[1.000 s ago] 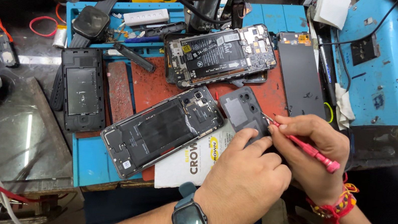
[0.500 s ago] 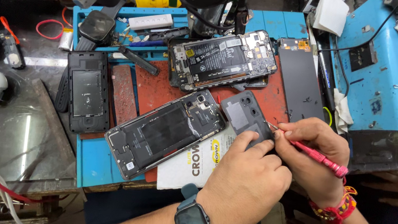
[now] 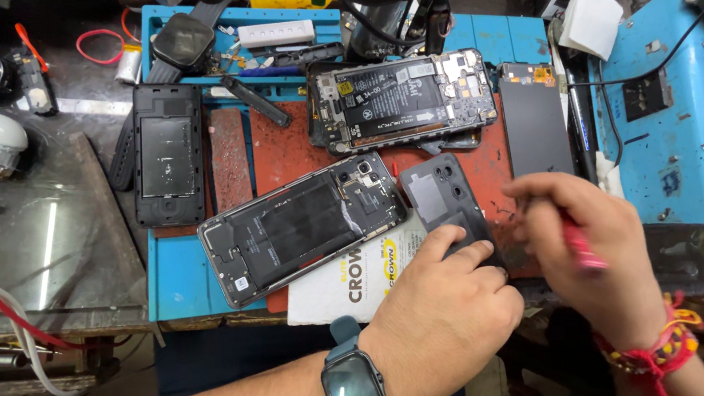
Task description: The person uses a screwdriver to remove screws from a mobile phone and then replaces a component, before testing the new screen and attaching a back panel.
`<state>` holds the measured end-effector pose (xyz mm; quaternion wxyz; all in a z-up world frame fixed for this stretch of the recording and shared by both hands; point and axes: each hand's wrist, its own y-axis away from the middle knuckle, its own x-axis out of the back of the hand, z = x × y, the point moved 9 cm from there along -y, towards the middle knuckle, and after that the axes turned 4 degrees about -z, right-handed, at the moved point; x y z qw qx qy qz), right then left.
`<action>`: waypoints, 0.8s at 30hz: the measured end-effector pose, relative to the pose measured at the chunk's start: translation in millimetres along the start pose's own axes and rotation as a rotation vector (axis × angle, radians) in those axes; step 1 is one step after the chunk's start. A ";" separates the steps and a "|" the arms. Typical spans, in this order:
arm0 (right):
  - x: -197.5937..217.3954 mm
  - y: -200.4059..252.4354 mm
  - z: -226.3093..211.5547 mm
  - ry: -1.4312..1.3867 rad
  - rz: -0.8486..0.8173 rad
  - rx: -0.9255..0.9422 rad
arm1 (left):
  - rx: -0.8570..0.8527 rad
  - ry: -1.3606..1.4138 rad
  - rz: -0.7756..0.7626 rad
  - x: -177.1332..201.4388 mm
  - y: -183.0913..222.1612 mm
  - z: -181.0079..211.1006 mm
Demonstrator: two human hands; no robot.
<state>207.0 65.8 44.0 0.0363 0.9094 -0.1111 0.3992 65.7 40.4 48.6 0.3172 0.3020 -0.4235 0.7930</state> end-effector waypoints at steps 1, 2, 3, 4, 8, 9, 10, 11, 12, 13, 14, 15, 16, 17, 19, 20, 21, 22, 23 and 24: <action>-1.4 -3.8 -5.6 0.129 -0.043 -0.017 | 0.001 0.007 -0.013 -0.7 -0.5 -0.1; -4.5 -7.5 -10.6 0.256 -0.089 -0.034 | 0.006 0.012 -0.026 -1.4 -0.5 -0.1; -8.2 -11.5 -14.7 0.384 -0.134 -0.051 | 0.010 0.018 -0.039 -2.2 -0.4 -0.2; -11.6 -15.7 -21.0 0.386 -0.166 -0.036 | 0.012 0.013 -0.034 -1.6 -0.6 0.0; -21.9 -28.6 -38.1 0.479 -0.267 0.018 | 0.017 -0.003 -0.041 -3.0 -0.3 -0.2; -23.6 -30.2 -40.3 0.524 -0.284 0.030 | 0.016 -0.006 -0.050 -4.2 -0.3 0.0; -24.7 -31.3 -43.2 0.547 -0.290 0.049 | 0.012 -0.011 -0.042 -3.4 -0.4 0.3; -26.2 -32.4 -45.6 0.571 -0.297 0.068 | 0.008 -0.016 -0.033 -2.5 -0.6 0.4; -28.3 -32.9 -47.7 0.593 -0.306 0.087 | 0.006 -0.021 -0.026 -1.6 -0.3 0.6; -29.4 -34.0 -46.5 0.621 -0.323 0.071 | 0.006 -0.018 -0.027 -1.6 -0.4 0.9; -30.7 -35.3 -45.3 0.648 -0.340 0.056 | 0.008 -0.015 -0.028 -1.7 -0.4 1.0; -32.2 -36.4 -44.0 0.676 -0.357 0.041 | 0.010 -0.012 -0.030 -1.6 -0.4 1.1; -33.4 -37.8 -43.8 0.693 -0.370 0.041 | 0.008 -0.023 -0.025 -0.9 -0.4 1.3; -35.0 -39.0 -43.5 0.710 -0.383 0.040 | 0.006 -0.034 -0.020 -0.2 -0.4 1.5; -36.1 -41.0 -42.8 0.739 -0.398 0.040 | 0.006 -0.042 -0.030 -0.6 -1.1 1.3; -36.7 -41.4 -42.3 0.751 -0.401 0.041 | 0.009 -0.039 -0.046 -1.7 -1.1 1.0; -37.1 -41.8 -41.6 0.763 -0.405 0.043 | 0.012 -0.037 -0.061 -3.1 -1.2 0.8; -38.2 -41.5 -40.0 0.760 -0.414 0.039 | 0.012 -0.036 -0.059 -3.0 -1.2 1.0; -39.2 -41.4 -38.3 0.756 -0.424 0.034 | 0.011 -0.034 -0.058 -2.9 -1.2 1.3; -39.6 -41.7 -36.5 0.753 -0.433 0.031 | 0.011 -0.033 -0.056 -2.8 -1.2 1.3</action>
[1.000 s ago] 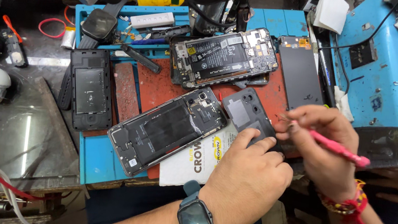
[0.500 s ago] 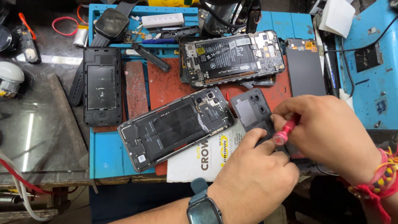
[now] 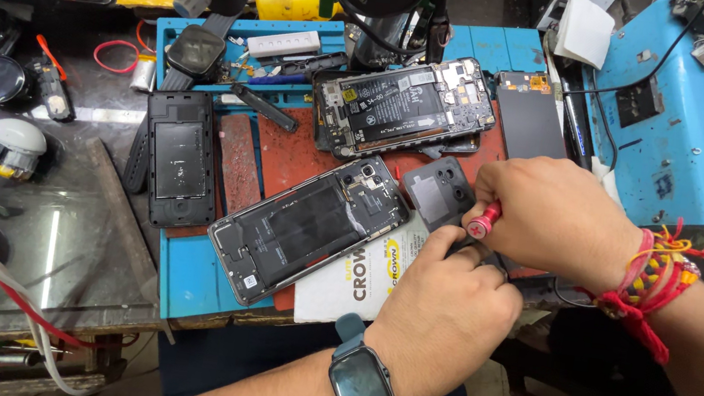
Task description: The person uses a screwdriver to remove screws from a mobile phone and then replaces a component, before testing the new screen and attaching a back panel.
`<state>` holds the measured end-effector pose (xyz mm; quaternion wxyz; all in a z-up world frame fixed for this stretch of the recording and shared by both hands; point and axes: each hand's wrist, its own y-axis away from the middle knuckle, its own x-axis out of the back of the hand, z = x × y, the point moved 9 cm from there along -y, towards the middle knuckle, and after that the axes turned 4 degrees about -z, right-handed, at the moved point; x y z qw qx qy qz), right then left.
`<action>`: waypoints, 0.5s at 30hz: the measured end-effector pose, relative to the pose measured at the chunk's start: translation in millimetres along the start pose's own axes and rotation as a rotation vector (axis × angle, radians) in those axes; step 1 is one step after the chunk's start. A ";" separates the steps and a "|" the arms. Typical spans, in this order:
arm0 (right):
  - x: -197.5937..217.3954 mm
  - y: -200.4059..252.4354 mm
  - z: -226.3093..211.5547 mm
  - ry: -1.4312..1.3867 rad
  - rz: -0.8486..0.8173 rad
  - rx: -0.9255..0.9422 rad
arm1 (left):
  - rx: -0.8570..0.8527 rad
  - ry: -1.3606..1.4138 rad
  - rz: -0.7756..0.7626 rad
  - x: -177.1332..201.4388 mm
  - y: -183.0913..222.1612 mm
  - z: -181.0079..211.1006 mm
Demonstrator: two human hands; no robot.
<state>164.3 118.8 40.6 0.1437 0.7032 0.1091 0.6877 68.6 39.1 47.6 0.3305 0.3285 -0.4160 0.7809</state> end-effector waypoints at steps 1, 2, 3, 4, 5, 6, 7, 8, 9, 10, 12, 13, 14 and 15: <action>0.6 0.7 0.3 -0.001 0.019 0.006 | -0.001 0.001 -0.008 -0.8 0.0 0.1; 1.6 1.7 0.9 -0.002 0.036 0.013 | 0.000 0.004 -0.016 -1.5 0.0 0.1; 3.1 2.5 2.1 -0.002 0.054 0.020 | 0.000 0.006 -0.024 -2.2 0.0 0.0; 5.6 3.7 7.0 -0.023 0.076 -0.004 | -0.002 0.006 -0.006 -0.8 0.1 0.3; 9.0 4.6 13.1 -0.044 0.099 -0.029 | -0.004 0.007 0.012 0.5 0.1 0.4; 12.7 6.5 20.2 -0.065 0.121 -0.056 | -0.008 0.009 0.029 1.8 -0.3 0.9; 16.6 8.9 27.0 -0.083 0.142 -0.069 | -0.008 0.010 0.023 0.8 -0.9 0.9; 19.9 11.9 34.2 -0.101 0.159 -0.082 | -0.006 0.012 0.014 -0.4 -1.0 0.8; 22.3 15.3 41.3 -0.119 0.176 -0.095 | -0.004 0.015 0.006 -1.5 -0.8 0.7; 27.2 20.1 45.2 -0.116 0.222 -0.070 | -0.008 0.013 0.012 -1.0 -0.8 1.1; 33.4 30.6 51.0 -0.110 0.315 -0.021 | -0.015 0.008 0.023 0.3 -0.3 1.6; 26.3 33.5 62.9 -0.179 0.288 -0.111 | -0.015 0.013 0.029 1.3 0.1 1.5; 18.6 38.8 74.7 -0.249 0.263 -0.202 | -0.016 0.017 0.036 2.1 0.4 1.5; 9.9 44.4 85.5 -0.318 0.238 -0.293 | -0.017 0.022 0.043 2.8 0.5 1.6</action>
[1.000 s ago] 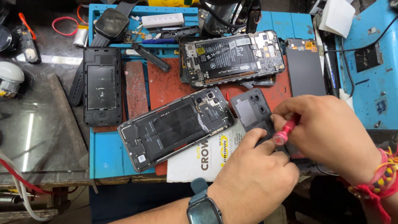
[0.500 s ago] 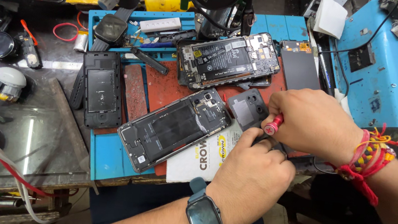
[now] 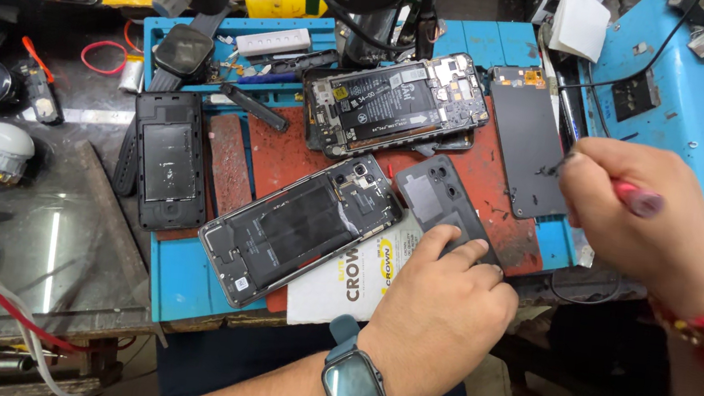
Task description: The person uses a screwdriver to remove screws from a mobile phone and then replaces a component, before testing the new screen and attaching a back panel.
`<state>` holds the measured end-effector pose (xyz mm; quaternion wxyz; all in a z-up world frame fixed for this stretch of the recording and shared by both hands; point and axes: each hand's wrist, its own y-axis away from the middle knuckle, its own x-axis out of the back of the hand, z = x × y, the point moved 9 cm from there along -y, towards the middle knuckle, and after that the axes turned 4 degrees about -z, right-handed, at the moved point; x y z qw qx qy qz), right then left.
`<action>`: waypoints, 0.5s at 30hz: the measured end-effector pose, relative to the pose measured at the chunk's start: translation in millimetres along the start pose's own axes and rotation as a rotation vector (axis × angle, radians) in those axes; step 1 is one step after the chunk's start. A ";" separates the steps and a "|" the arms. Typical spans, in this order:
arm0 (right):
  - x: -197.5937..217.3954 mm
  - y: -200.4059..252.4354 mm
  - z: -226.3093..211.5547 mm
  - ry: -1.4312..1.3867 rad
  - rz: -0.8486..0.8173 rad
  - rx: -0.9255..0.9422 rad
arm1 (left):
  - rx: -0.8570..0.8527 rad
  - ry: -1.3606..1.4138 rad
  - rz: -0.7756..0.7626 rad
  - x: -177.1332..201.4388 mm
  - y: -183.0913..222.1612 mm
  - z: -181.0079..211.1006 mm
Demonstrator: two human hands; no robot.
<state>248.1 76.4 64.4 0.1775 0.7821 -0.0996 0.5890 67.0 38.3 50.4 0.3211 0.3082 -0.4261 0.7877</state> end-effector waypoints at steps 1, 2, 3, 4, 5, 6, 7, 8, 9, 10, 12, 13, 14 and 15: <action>-3.1 3.0 1.6 -0.197 0.001 0.035 | 0.004 0.006 -0.007 -0.5 -0.3 -0.5; -5.9 4.8 2.6 -0.396 0.002 0.070 | 0.008 0.012 -0.015 -1.1 -0.6 -1.0; -8.5 7.6 3.8 -0.596 0.002 0.104 | 0.014 0.020 -0.024 -2.0 -0.4 -1.3; -10.3 12.4 6.3 -0.638 0.012 0.117 | 0.011 0.020 -0.020 -1.6 0.1 -0.7; -11.0 16.9 9.0 -0.679 0.028 0.131 | 0.004 0.018 -0.015 -0.6 -0.2 -0.3; -11.6 21.6 12.3 -0.721 0.043 0.146 | -0.004 0.016 -0.009 0.3 -0.7 0.0; -11.2 28.0 13.5 -0.724 0.065 0.195 | -0.017 0.011 -0.004 1.0 -1.0 0.6; -11.5 34.3 15.5 -0.727 0.086 0.245 | -0.031 0.006 0.001 1.7 -1.0 0.5; -12.6 41.2 18.2 -0.729 0.107 0.295 | -0.044 0.001 0.006 2.3 -0.5 0.7; -15.8 47.2 25.0 -0.740 0.123 0.301 | -0.053 0.010 0.013 3.1 0.2 1.4; -22.0 57.6 40.0 -0.762 0.158 0.317 | -0.073 0.026 0.029 4.9 0.2 2.4; -27.4 61.7 49.9 -0.789 0.165 0.285 | -0.087 0.026 0.042 6.7 0.6 3.1; -31.8 65.0 59.3 -0.815 0.172 0.253 | -0.100 0.027 0.055 8.8 0.9 3.8; -35.7 68.4 68.4 -0.858 0.183 0.214 | -0.117 0.027 0.069 11.3 1.0 4.6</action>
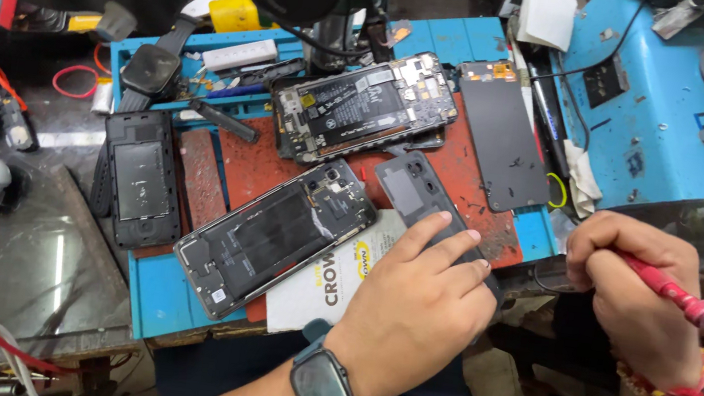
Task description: The person uses a screwdriver to remove screws from a mobile phone and then replaces a component, before testing the new screen and attaching a back panel.
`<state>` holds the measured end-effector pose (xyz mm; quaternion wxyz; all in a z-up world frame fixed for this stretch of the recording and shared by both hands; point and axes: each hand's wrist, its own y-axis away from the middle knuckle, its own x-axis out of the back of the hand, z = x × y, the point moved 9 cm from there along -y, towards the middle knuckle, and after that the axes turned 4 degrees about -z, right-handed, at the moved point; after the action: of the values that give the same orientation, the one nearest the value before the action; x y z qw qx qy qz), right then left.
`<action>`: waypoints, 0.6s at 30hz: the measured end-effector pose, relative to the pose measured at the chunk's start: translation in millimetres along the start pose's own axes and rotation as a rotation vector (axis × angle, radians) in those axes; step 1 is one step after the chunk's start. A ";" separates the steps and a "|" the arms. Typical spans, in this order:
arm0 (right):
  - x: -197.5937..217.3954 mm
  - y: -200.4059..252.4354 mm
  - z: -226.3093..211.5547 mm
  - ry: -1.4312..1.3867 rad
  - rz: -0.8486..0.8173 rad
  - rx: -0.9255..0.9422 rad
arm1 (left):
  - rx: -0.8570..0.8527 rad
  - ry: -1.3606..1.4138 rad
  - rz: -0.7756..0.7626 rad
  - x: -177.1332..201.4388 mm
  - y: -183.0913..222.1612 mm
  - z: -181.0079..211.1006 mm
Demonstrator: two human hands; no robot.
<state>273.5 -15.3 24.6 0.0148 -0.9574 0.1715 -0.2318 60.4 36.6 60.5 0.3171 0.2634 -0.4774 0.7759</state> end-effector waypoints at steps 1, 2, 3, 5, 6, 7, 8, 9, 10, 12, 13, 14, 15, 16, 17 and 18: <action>4.6 4.4 6.2 -0.038 0.032 -0.031 | -0.017 -0.007 0.007 2.8 0.4 1.7; 7.7 8.8 11.6 -0.093 0.070 -0.068 | -0.036 -0.014 0.015 6.6 0.9 4.0; 8.7 12.9 16.0 -0.148 0.107 -0.105 | -0.054 -0.021 0.023 10.7 1.7 6.2; 4.4 22.4 14.6 -0.154 0.137 -0.114 | -0.086 0.026 0.060 21.6 7.2 9.6; 1.3 25.6 12.9 -0.158 0.151 -0.118 | -0.102 0.049 0.079 26.1 9.1 10.6; -3.0 28.6 13.1 -0.158 0.166 -0.144 | -0.098 0.047 0.076 26.8 9.1 10.0; -8.4 30.5 13.7 -0.160 0.177 -0.171 | -0.090 0.042 0.073 27.1 9.6 9.2; -12.1 31.0 14.3 -0.163 0.189 -0.198 | -0.082 0.037 0.069 26.9 9.8 7.9; -17.2 29.2 13.6 -0.164 0.182 -0.201 | -0.083 0.028 0.045 24.4 9.6 6.5; -25.1 21.1 14.0 -0.163 0.170 -0.209 | -0.086 0.012 -0.001 18.5 8.4 2.6; -27.4 19.1 15.8 -0.150 0.173 -0.235 | -0.083 0.017 -0.006 16.7 8.0 2.0; -29.0 16.3 17.8 -0.136 0.177 -0.260 | -0.080 0.021 -0.010 14.8 7.0 1.9; -30.4 14.6 19.6 -0.122 0.180 -0.285 | -0.077 0.026 -0.014 13.5 6.3 1.4; -32.0 13.5 17.9 -0.105 0.176 -0.269 | -0.070 0.022 -0.020 12.1 6.4 0.9; -33.3 12.5 16.3 -0.088 0.172 -0.253 | -0.063 0.017 -0.026 10.8 6.5 0.1; -34.6 12.2 14.5 -0.071 0.166 -0.237 | -0.054 0.013 -0.032 9.8 6.7 -0.8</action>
<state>247.2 -15.9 -4.8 -0.0734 -0.9425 0.2755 -0.1741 48.8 37.3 63.3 0.3397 0.2571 -0.4920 0.7593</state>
